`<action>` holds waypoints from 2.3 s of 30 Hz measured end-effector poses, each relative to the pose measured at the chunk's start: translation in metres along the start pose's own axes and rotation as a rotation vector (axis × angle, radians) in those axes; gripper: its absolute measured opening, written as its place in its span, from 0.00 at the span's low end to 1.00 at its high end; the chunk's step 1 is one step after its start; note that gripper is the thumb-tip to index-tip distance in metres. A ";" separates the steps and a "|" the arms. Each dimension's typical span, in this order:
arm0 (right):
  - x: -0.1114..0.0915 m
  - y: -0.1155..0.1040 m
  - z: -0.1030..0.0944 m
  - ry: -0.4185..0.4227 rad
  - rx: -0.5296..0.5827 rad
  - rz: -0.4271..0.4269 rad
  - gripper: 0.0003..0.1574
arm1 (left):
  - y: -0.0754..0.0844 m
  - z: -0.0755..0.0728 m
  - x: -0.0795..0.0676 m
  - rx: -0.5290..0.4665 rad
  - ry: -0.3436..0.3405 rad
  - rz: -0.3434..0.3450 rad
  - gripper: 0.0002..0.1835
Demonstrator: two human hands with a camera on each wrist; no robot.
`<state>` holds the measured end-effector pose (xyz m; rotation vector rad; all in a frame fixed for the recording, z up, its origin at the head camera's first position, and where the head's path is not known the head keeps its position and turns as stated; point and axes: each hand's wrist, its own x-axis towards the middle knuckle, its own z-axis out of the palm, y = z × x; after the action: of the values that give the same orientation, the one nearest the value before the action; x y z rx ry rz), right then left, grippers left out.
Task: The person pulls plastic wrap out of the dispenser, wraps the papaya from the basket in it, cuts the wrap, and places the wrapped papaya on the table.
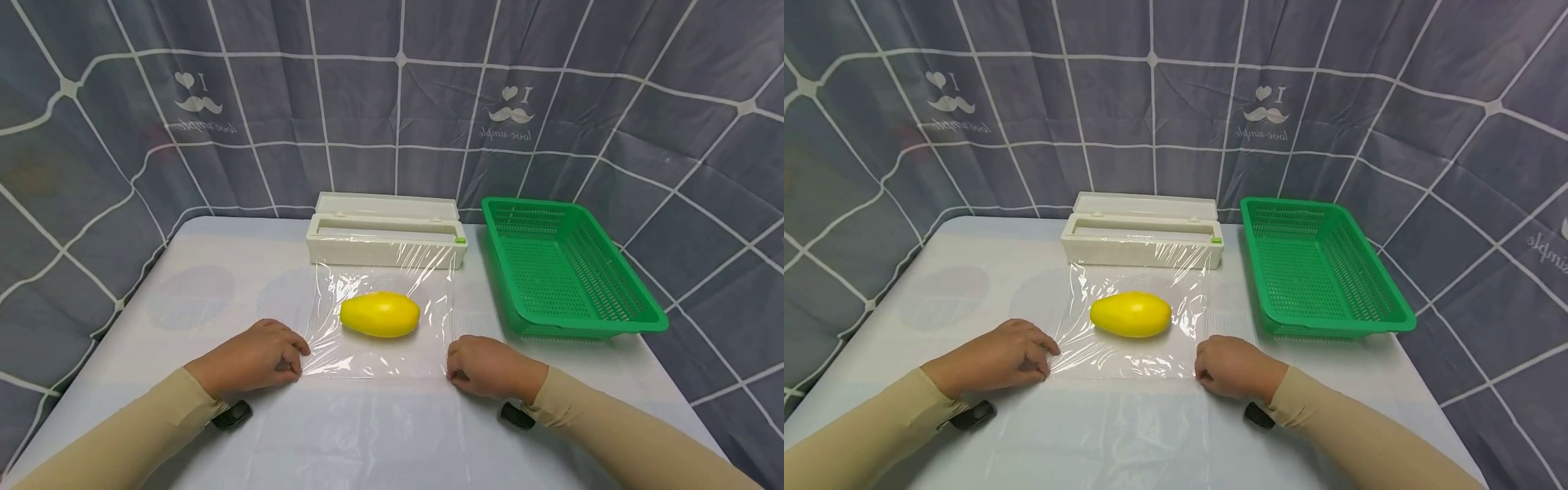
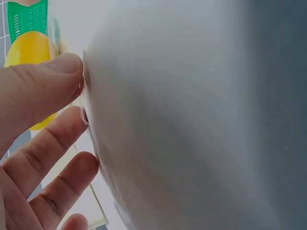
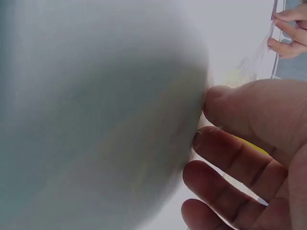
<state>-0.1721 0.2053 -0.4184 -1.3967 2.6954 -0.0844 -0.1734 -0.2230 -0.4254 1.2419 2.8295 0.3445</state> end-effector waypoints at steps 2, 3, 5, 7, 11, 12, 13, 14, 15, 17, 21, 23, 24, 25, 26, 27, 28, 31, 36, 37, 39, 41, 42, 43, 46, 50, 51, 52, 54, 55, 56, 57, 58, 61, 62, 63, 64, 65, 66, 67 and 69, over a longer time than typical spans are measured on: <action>-0.001 0.001 0.001 0.025 -0.019 -0.015 0.07 | 0.000 0.000 0.001 0.006 0.001 0.003 0.10; -0.002 0.001 0.000 0.035 -0.016 -0.013 0.07 | -0.001 -0.001 0.001 0.007 0.002 0.006 0.10; -0.003 0.002 0.000 0.054 0.019 0.007 0.07 | -0.001 -0.001 0.002 0.010 0.006 0.013 0.09; -0.005 0.003 -0.002 0.087 0.065 0.031 0.08 | -0.002 -0.002 0.002 0.005 0.012 0.017 0.09; -0.007 0.007 -0.007 0.192 0.131 0.062 0.08 | -0.004 -0.006 0.002 -0.043 0.036 0.021 0.09; -0.007 0.009 -0.009 0.216 0.142 0.072 0.08 | -0.005 -0.007 0.002 -0.057 0.046 0.024 0.09; -0.007 0.010 -0.011 0.238 0.152 0.080 0.07 | -0.006 -0.009 0.002 -0.074 0.056 0.028 0.09; -0.007 0.010 -0.014 0.256 0.165 0.093 0.07 | -0.006 -0.010 0.003 -0.087 0.069 0.036 0.09; -0.007 0.011 -0.016 0.269 0.179 0.103 0.07 | -0.007 -0.012 0.004 -0.103 0.080 0.049 0.10; -0.007 0.012 -0.021 0.289 0.203 0.143 0.08 | -0.008 -0.015 0.006 -0.145 0.099 0.060 0.11; -0.005 0.013 -0.029 0.332 0.251 0.238 0.09 | -0.011 -0.022 0.011 -0.262 0.091 0.022 0.11; -0.002 0.014 -0.031 0.361 0.269 0.287 0.09 | -0.013 -0.026 0.013 -0.316 0.074 -0.035 0.11; -0.001 0.014 -0.032 0.377 0.282 0.310 0.09 | -0.014 -0.028 0.013 -0.332 0.065 -0.068 0.10; 0.000 0.015 -0.033 0.391 0.296 0.335 0.09 | -0.016 -0.029 0.014 -0.347 0.060 -0.093 0.09; 0.002 0.015 -0.033 0.407 0.313 0.361 0.08 | -0.017 -0.030 0.015 -0.361 0.058 -0.122 0.08; 0.004 0.015 -0.034 0.423 0.331 0.389 0.08 | -0.018 -0.031 0.016 -0.372 0.060 -0.147 0.07; 0.006 0.015 -0.034 0.439 0.346 0.416 0.08 | -0.020 -0.033 0.017 -0.388 0.064 -0.171 0.06; 0.012 0.015 -0.035 0.481 0.403 0.504 0.08 | -0.023 -0.035 0.020 -0.431 0.090 -0.213 0.03; 0.026 0.016 -0.036 0.531 0.449 0.644 0.09 | -0.026 -0.040 0.028 -0.466 0.122 -0.273 0.05; 0.029 0.016 -0.037 0.538 0.450 0.671 0.10 | -0.027 -0.041 0.030 -0.468 0.129 -0.290 0.05; 0.035 0.017 -0.038 0.554 0.443 0.711 0.11 | -0.030 -0.041 0.034 -0.469 0.145 -0.324 0.06; 0.041 0.018 -0.039 0.566 0.428 0.744 0.11 | -0.033 -0.040 0.038 -0.474 0.160 -0.363 0.07; 0.043 0.019 -0.040 0.568 0.424 0.760 0.11 | -0.035 -0.039 0.041 -0.479 0.168 -0.378 0.07; 0.046 0.020 -0.040 0.571 0.418 0.776 0.12 | -0.037 -0.038 0.043 -0.482 0.174 -0.394 0.06; 0.053 0.024 -0.039 0.561 0.407 0.822 0.12 | -0.043 -0.036 0.051 -0.500 0.181 -0.425 0.07; 0.061 0.031 -0.035 0.546 0.399 0.856 0.13 | -0.050 -0.033 0.062 -0.528 0.178 -0.461 0.09; 0.062 0.032 -0.034 0.545 0.399 0.859 0.13 | -0.051 -0.032 0.063 -0.536 0.178 -0.469 0.09; 0.063 0.034 -0.033 0.544 0.394 0.862 0.13 | -0.052 -0.031 0.065 -0.540 0.182 -0.476 0.09; 0.065 0.035 -0.031 0.542 0.383 0.870 0.13 | -0.054 -0.029 0.068 -0.547 0.198 -0.484 0.08; 0.066 0.036 -0.031 0.541 0.376 0.874 0.13 | -0.055 -0.028 0.070 -0.548 0.209 -0.487 0.07; 0.067 0.037 -0.030 0.542 0.372 0.877 0.13 | -0.056 -0.028 0.071 -0.548 0.219 -0.486 0.06; 0.068 0.037 -0.030 0.544 0.365 0.878 0.13 | -0.057 -0.027 0.072 -0.551 0.230 -0.485 0.05; 0.068 0.038 -0.029 0.545 0.361 0.878 0.13 | -0.057 -0.026 0.073 -0.554 0.240 -0.485 0.05; 0.070 0.039 -0.027 0.545 0.343 0.877 0.13 | -0.060 -0.023 0.075 -0.569 0.252 -0.490 0.04; 0.071 0.040 -0.026 0.545 0.335 0.874 0.13 | -0.061 -0.022 0.076 -0.571 0.251 -0.491 0.04; 0.071 0.040 -0.025 0.545 0.328 0.873 0.13 | -0.062 -0.021 0.077 -0.575 0.249 -0.494 0.04; 0.071 0.041 -0.024 0.542 0.321 0.872 0.13 | -0.063 -0.020 0.078 -0.571 0.245 -0.496 0.04; 0.072 0.042 -0.024 0.540 0.314 0.872 0.13 | -0.064 -0.019 0.078 -0.568 0.241 -0.497 0.04; 0.072 0.043 -0.023 0.534 0.310 0.872 0.13 | -0.065 -0.018 0.079 -0.562 0.237 -0.497 0.04; 0.073 0.043 -0.022 0.528 0.308 0.875 0.13 | -0.066 -0.018 0.080 -0.558 0.234 -0.494 0.04; 0.073 0.045 -0.020 0.519 0.311 0.880 0.13 | -0.067 -0.016 0.082 -0.551 0.229 -0.492 0.05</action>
<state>-0.2528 0.1715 -0.4080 -0.0305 3.2265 -0.8270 -0.2794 -0.2096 -0.4190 0.4113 2.7776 1.1838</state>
